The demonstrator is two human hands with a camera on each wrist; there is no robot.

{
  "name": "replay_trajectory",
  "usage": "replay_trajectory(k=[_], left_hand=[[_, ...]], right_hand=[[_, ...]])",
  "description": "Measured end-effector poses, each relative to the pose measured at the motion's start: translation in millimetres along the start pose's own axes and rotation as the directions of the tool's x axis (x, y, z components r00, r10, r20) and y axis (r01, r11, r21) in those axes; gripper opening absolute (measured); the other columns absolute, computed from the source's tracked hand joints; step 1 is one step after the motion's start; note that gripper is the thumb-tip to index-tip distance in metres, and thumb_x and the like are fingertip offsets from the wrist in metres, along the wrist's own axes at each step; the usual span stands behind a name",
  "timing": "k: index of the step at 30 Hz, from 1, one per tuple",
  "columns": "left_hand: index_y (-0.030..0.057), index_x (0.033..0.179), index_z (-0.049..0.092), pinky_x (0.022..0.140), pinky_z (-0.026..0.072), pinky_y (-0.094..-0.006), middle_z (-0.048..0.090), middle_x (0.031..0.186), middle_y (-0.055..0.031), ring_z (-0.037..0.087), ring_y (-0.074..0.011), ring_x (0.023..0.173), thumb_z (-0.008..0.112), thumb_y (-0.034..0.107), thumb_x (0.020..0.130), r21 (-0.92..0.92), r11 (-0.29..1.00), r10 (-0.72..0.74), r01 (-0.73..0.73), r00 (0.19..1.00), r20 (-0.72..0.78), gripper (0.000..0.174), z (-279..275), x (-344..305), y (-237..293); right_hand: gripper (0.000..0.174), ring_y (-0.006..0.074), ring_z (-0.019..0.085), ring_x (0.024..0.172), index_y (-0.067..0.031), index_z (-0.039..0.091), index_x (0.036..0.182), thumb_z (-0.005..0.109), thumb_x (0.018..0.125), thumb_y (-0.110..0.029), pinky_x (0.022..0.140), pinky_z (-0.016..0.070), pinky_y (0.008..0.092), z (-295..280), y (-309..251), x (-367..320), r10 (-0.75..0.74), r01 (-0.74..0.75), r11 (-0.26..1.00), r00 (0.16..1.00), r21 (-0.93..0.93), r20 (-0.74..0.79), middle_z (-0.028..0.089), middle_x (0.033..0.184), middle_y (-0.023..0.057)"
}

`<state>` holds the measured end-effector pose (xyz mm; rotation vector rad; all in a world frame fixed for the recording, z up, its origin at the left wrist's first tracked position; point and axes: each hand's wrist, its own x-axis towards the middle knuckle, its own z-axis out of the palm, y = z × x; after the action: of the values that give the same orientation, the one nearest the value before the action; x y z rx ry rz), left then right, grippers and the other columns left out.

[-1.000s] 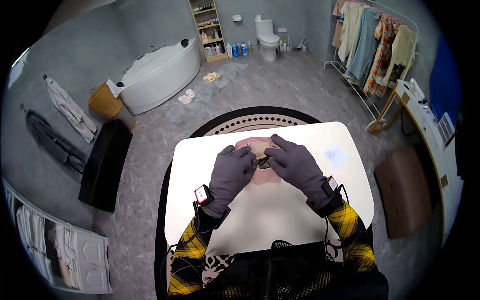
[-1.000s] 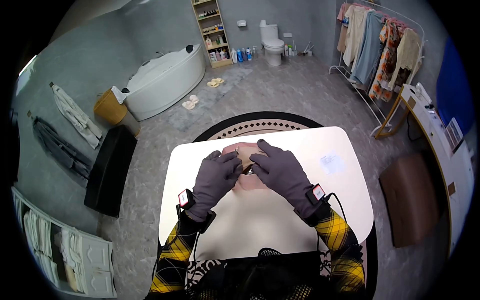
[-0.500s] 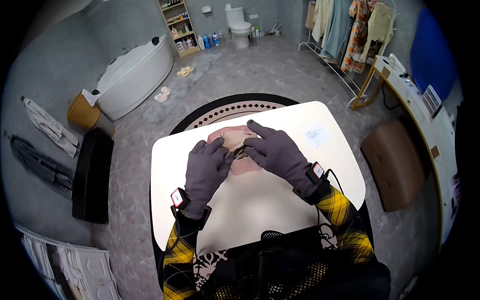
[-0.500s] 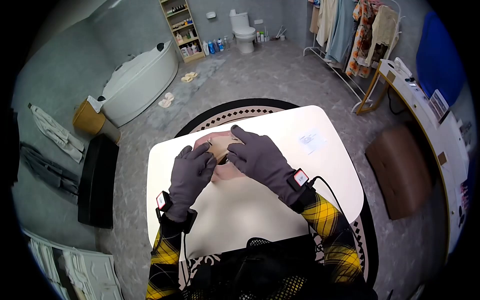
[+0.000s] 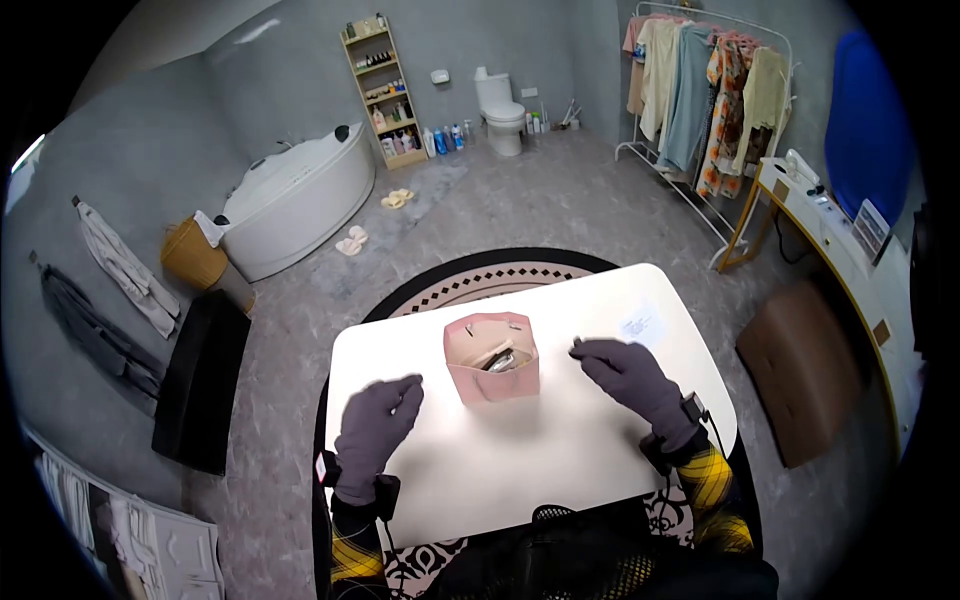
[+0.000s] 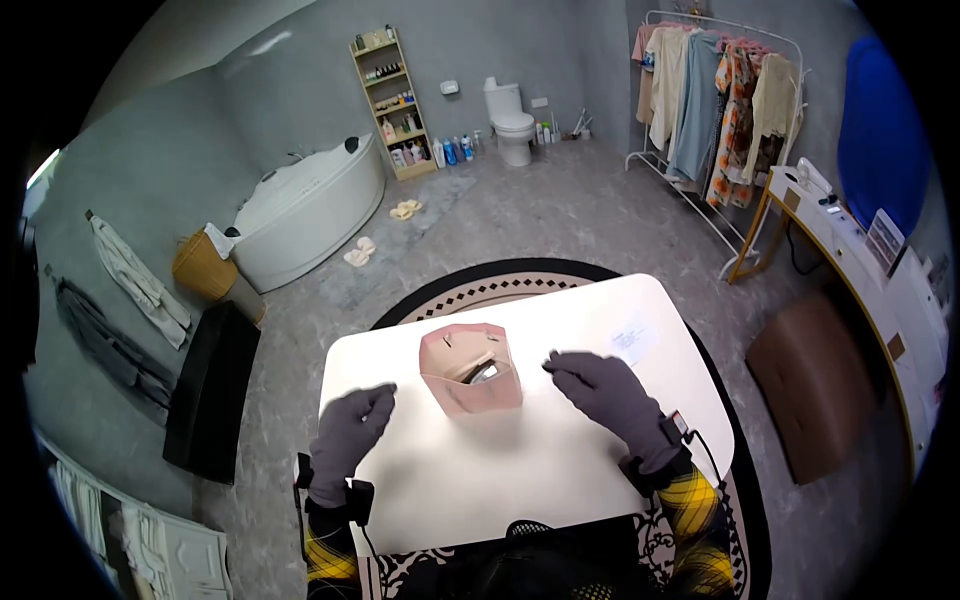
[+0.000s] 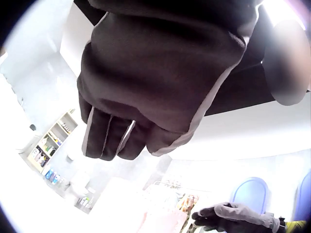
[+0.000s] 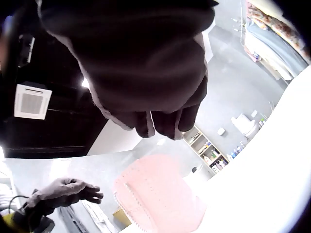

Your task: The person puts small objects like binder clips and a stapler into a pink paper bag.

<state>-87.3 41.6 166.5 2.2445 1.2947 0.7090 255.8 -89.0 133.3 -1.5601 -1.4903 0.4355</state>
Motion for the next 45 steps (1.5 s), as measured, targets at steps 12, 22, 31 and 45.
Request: replay_trajectory(k=[12, 22, 31, 45], left_hand=[[-0.0028, 0.127, 0.072, 0.096, 0.0545, -0.0262, 0.078, 0.118, -0.0098, 0.072, -0.0137, 0.109, 0.062, 0.027, 0.107, -0.638, 0.666, -0.323, 0.386, 0.921, 0.22, 0.038, 108, -35, -84], [0.0032, 0.131, 0.073, 0.057, 0.0428, -0.0195, 0.081, 0.107, 0.002, 0.05, 0.0015, 0.065, 0.059, 0.034, 0.108, -0.665, 0.671, -0.3, 0.329, 0.94, 0.163, 0.041, 124, -50, -98], [-0.0008, 0.131, 0.071, 0.064, 0.0479, -0.0202, 0.081, 0.107, -0.0028, 0.06, -0.0019, 0.072, 0.055, 0.029, 0.11, -0.592, 0.734, -0.308, 0.332, 0.94, 0.145, 0.04, 111, -50, -80], [-0.0028, 0.123, 0.074, 0.065, 0.0481, -0.0193, 0.081, 0.105, -0.0063, 0.064, -0.0025, 0.075, 0.058, 0.028, 0.109, -0.696, 0.677, -0.279, 0.238, 0.959, 0.057, 0.037, 112, -47, -79]], right_hand=[[0.037, 0.0124, 0.072, 0.102, -0.001, 0.072, 0.13, 0.064, 0.105, -0.028, 0.086, 0.0552, 0.025, 28, 59, -44, 0.572, -0.586, 0.676, 0.799, 0.447, 0.184, 0.077, 0.114, 0.0067], [0.036, 0.0176, 0.073, 0.105, 0.0025, 0.069, 0.131, 0.062, 0.106, -0.023, 0.091, 0.057, 0.0294, 43, 74, -47, 0.51, -0.474, 0.675, 0.853, 0.565, 0.107, 0.076, 0.119, 0.0102], [0.034, 0.0175, 0.074, 0.104, 0.0017, 0.07, 0.13, 0.062, 0.107, -0.022, 0.09, 0.0576, 0.0298, 46, 74, -43, 0.504, -0.434, 0.684, 0.862, 0.586, 0.05, 0.076, 0.119, 0.01], [0.038, 0.0148, 0.073, 0.105, 0.0018, 0.068, 0.134, 0.063, 0.106, -0.023, 0.09, 0.057, 0.0286, 47, 81, -42, 0.501, -0.454, 0.705, 0.863, 0.545, 0.072, 0.076, 0.12, 0.0085]])
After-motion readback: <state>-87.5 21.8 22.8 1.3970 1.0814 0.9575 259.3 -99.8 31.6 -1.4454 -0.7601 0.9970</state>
